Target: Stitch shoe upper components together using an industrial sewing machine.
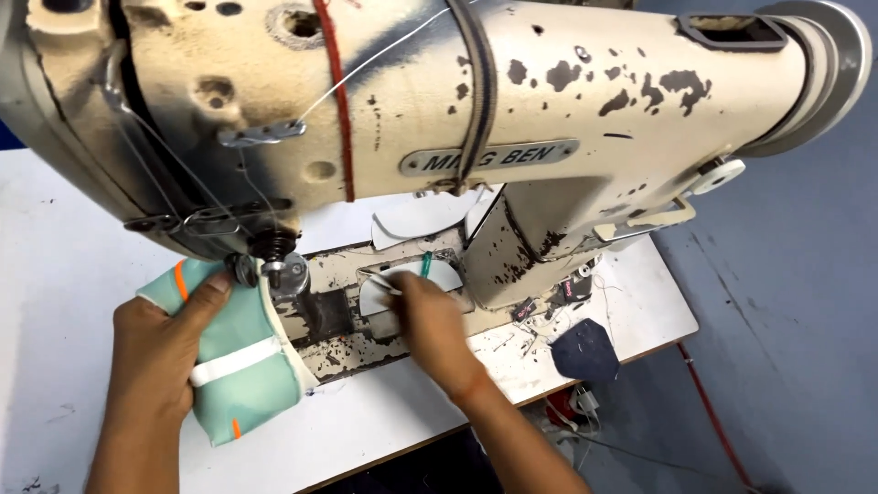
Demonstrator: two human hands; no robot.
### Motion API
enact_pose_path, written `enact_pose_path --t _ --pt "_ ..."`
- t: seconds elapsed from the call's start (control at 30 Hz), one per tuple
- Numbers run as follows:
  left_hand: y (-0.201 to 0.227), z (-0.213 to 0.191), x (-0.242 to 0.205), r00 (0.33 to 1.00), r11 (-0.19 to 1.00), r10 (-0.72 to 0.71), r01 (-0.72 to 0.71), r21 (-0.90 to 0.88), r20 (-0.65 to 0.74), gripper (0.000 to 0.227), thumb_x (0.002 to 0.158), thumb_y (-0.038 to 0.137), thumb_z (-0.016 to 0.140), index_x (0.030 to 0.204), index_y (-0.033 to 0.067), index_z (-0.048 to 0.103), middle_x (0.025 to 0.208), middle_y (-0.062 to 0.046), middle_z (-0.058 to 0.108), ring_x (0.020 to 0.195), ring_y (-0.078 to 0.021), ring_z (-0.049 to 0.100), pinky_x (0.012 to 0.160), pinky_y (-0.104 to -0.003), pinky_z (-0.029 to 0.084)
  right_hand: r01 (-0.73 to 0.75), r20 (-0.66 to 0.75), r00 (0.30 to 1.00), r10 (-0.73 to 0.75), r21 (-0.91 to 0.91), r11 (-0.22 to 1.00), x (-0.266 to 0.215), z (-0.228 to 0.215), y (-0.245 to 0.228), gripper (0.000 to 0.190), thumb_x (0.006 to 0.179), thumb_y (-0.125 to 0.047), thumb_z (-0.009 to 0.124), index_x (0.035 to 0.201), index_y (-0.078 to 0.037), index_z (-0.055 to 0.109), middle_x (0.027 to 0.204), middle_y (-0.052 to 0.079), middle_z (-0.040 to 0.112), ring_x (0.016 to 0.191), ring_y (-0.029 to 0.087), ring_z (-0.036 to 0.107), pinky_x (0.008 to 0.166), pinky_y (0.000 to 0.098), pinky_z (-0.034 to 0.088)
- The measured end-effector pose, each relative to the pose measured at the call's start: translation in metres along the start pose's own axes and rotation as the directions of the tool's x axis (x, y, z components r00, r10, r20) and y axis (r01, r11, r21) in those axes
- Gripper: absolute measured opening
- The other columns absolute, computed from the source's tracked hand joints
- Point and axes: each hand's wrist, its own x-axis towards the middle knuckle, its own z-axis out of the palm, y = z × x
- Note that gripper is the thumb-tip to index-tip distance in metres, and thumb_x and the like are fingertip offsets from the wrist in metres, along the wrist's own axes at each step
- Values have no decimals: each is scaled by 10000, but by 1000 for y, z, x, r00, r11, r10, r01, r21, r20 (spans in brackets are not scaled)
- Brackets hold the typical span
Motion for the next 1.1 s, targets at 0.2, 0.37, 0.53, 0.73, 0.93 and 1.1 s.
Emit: enact_pose_path --t 0.2,0.37,0.53,0.73,0.93,1.1 --pt "1 0 2 998 1000 -9 10 15 -55 258 884 125 781 1092 -12 715 965 -96 748 788 -157 688 683 -334 561 225 84 971 -222 -35 974 69 63 -25 304 1020 -291 602 1074 7 577 911 176 692 744 288 684 647 419 557" --pt "4 1 0 999 1000 -3 3 8 -36 265 881 140 786 1082 -22 724 952 -101 743 778 -157 670 667 -335 545 124 92 986 -136 121 985 127 125 12 322 1057 -319 566 978 -11 613 797 147 671 645 267 655 612 385 525" --pt "7 1 2 1000 1000 -12 12 -10 -17 284 864 156 787 1082 -17 731 952 -90 748 785 -151 677 677 -325 549 -385 294 897 330 886 257 154 103 25 201 1030 -212 541 879 -85 505 627 -15 445 475 109 379 431 279 290" --pt "4 -1 3 999 999 -53 53 1 -8 313 865 179 794 1082 -38 732 929 -122 748 774 -182 681 662 -363 546 -474 383 878 288 783 403 148 40 46 305 1077 -221 507 789 -121 511 631 -29 465 532 96 427 498 260 361" --pt "1 -2 3 1000 1000 -18 18 -9 22 331 861 187 780 1090 -49 743 921 -139 753 768 -199 690 667 -377 554 -172 125 978 165 935 310 152 5 103 283 1062 -186 532 794 -98 552 689 22 523 600 127 474 573 279 388" --pt "-1 -2 6 999 1000 -18 18 1 36 340 856 197 775 1085 -53 744 918 -154 773 783 -211 722 692 -382 570 -191 418 907 53 296 936 88 -28 29 141 1015 -201 573 996 -79 642 805 60 662 708 177 607 641 343 487"
